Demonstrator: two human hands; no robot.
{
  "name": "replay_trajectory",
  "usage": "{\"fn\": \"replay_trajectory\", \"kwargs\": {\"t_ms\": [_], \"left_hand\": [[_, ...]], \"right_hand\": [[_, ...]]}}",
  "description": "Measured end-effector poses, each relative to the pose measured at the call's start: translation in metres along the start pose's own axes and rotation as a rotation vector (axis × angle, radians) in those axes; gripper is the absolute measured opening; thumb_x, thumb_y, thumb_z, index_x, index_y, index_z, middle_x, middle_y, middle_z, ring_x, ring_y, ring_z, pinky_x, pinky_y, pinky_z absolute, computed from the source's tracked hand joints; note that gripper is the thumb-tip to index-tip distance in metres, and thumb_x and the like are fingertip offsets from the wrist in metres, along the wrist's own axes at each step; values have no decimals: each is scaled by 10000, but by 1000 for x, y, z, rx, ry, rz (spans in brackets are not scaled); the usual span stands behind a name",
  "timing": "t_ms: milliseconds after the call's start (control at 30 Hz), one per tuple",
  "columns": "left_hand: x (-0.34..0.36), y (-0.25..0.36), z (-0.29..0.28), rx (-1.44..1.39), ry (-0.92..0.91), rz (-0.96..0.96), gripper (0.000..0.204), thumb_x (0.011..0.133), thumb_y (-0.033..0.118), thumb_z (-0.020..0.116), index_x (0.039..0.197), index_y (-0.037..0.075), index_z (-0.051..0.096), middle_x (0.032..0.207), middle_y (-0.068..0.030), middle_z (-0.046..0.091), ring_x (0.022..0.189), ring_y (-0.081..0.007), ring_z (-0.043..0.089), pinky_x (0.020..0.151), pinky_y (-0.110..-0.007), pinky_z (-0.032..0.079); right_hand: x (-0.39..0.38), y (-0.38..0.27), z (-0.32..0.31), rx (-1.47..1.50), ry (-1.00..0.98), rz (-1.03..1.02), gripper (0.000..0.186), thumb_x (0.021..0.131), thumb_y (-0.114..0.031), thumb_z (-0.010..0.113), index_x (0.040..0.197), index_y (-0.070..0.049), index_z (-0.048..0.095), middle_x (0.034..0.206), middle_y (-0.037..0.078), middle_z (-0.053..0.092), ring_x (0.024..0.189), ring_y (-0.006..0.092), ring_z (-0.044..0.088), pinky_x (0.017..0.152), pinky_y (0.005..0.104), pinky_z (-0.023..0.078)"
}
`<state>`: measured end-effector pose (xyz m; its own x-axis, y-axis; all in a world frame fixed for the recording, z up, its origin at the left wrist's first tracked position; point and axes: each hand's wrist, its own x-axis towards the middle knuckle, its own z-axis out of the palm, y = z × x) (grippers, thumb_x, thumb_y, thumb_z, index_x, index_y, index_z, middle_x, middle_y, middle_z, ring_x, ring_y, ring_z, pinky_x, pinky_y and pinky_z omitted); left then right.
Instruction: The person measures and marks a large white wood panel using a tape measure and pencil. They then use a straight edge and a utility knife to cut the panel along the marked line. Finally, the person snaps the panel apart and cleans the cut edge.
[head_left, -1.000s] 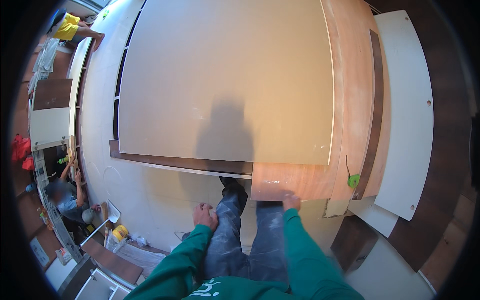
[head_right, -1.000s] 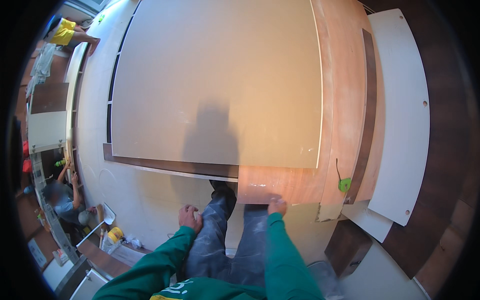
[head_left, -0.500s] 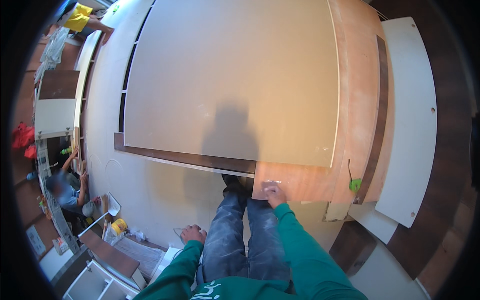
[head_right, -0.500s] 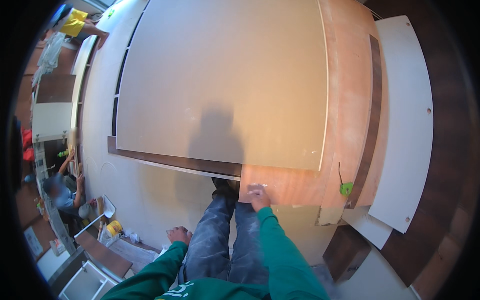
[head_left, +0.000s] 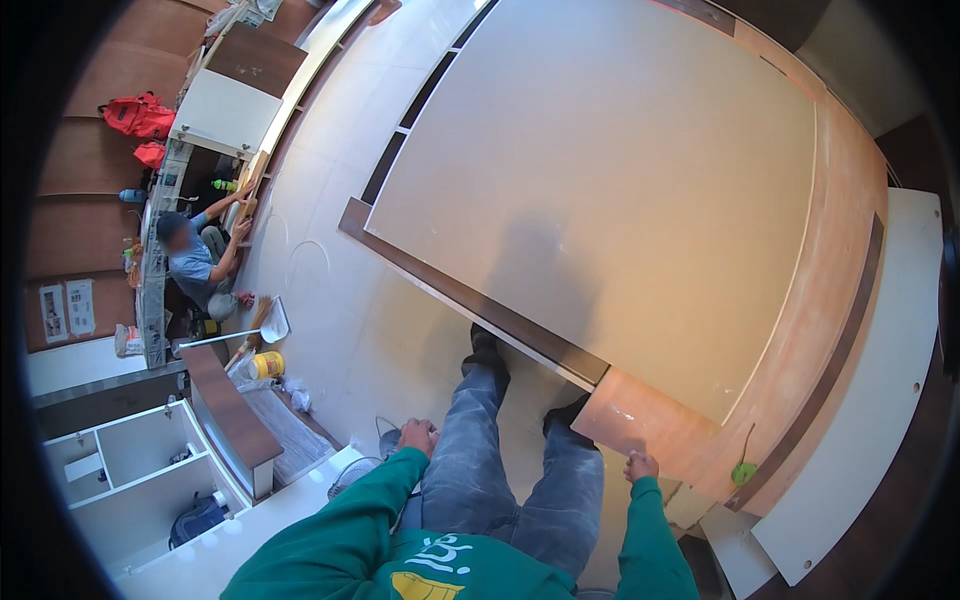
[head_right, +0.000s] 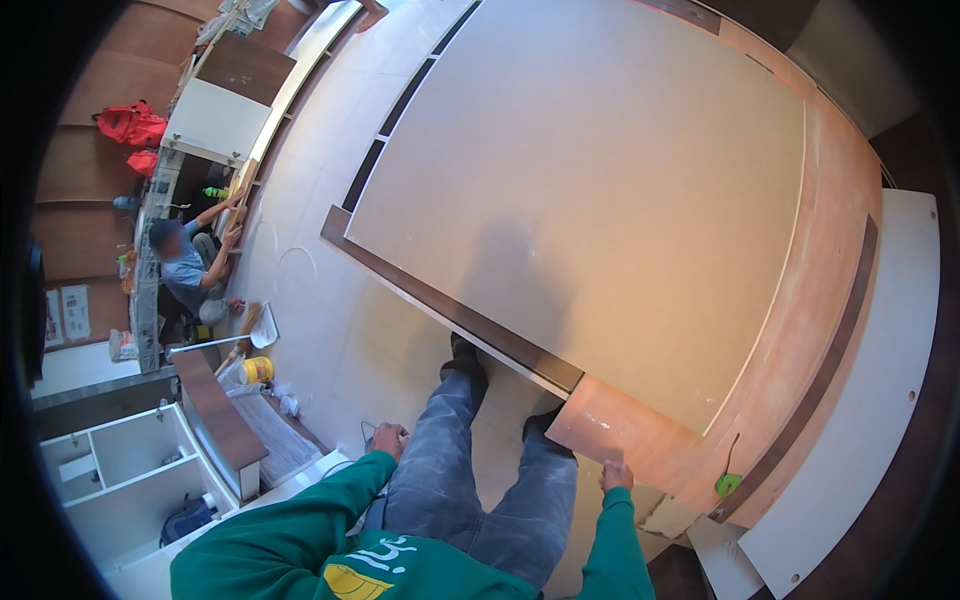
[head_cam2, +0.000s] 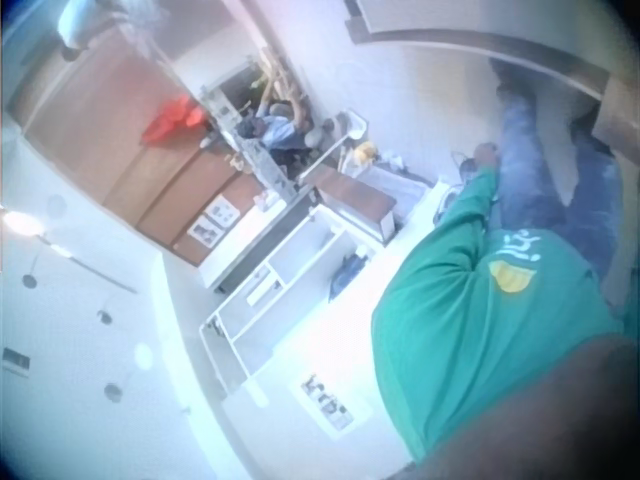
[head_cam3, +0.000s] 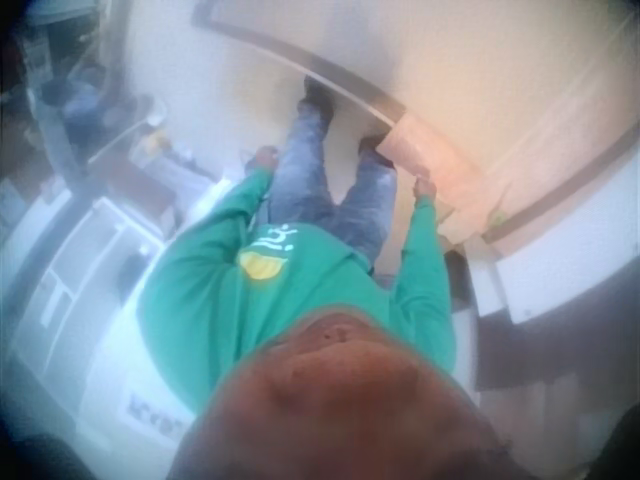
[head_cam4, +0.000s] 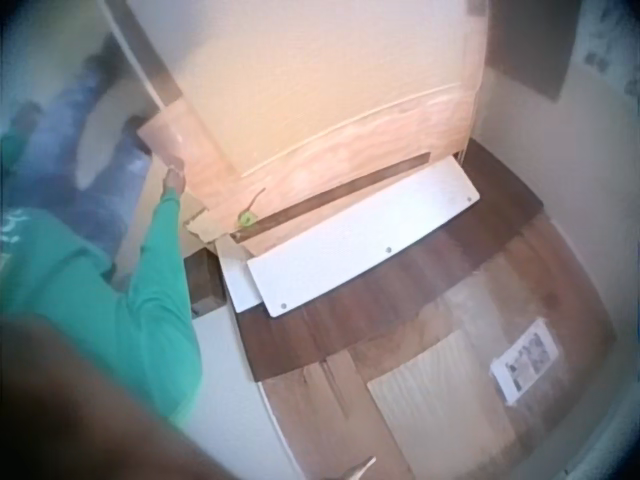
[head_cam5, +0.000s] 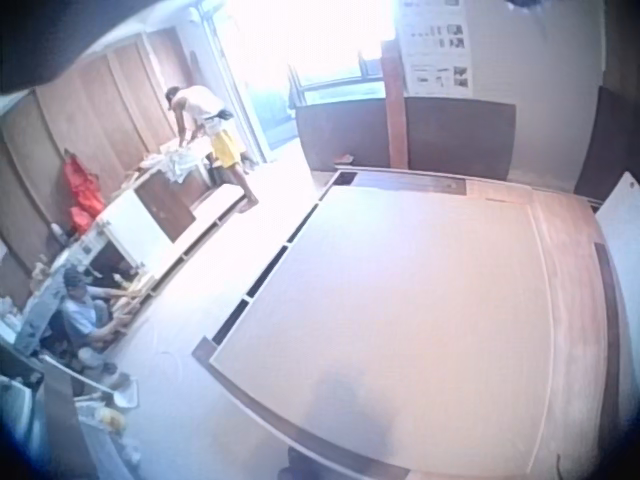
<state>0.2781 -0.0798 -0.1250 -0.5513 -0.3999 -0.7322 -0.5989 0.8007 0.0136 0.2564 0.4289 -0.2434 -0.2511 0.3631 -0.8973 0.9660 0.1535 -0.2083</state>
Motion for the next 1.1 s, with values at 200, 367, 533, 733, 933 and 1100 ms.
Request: {"fn": "replay_trajectory", "kwargs": {"t_ms": [200, 367, 533, 733, 933, 1100], "left_hand": [[55, -14, -39, -65, 168, 29, 371, 862, 338, 693, 1102, 64, 626, 1169, -213, 549, 1147, -390, 510, 995, -478, 439], [196, -12, -107, -252, 400, 103, 506, 886, 399, 665, 1177, -4, 568, 1177, -241, 532, 1147, -423, 484, 1000, -505, 408], [356, 12, -211, -320, 620, 275, 726, 878, 479, 670, 1357, -31, 477, 1370, -266, 479, 1317, -434, 407, 1116, -498, 331], [484, 57, -284, -313, 524, 198, 898, 846, 611, 661, 1431, -28, 426, 1461, -271, 433, 1362, -414, 405, 1125, -508, 342], [550, 55, -305, -515, 264, 309, 848, 825, 675, 677, 1241, -56, 571, 1161, -235, 637, 1104, -348, 607, 971, -429, 462], [544, 49, -342, -345, 276, 254, 740, 846, 711, 639, 678, 0, 522, 678, -89, 510, 668, -197, 419, 633, -408, 409]], "right_hand": [[-10, -68, 62, 189, -86, -99, 196, 970, -224, 608, 1023, -37, 584, 804, 77, 645, 601, 156, 627, 490, 295, 515], [-28, -124, 138, 299, -202, 8, 244, 1005, -292, 568, 1096, -66, 560, 858, 90, 670, 635, 181, 653, 509, 298, 532], [-52, -154, 230, 333, -239, 169, 559, 1001, -502, 524, 1263, -8, 494, 1056, 165, 676, 852, 275, 694, 688, 387, 580], [-53, -199, 282, 628, -165, 280, 1005, 930, -740, 419, 1478, 88, 264, 1407, 293, 492, 1253, 417, 546, 1015, 495, 478], [-46, -233, 278, 681, -125, 423, 1048, 912, -756, 434, 1472, 114, 261, 1442, 293, 471, 1251, 376, 557, 1010, 470, 482], [-50, -243, 267, 499, -120, 399, 1010, 905, -741, 478, 1473, 77, 306, 1408, 275, 511, 1267, 374, 543, 1019, 492, 463]]}}
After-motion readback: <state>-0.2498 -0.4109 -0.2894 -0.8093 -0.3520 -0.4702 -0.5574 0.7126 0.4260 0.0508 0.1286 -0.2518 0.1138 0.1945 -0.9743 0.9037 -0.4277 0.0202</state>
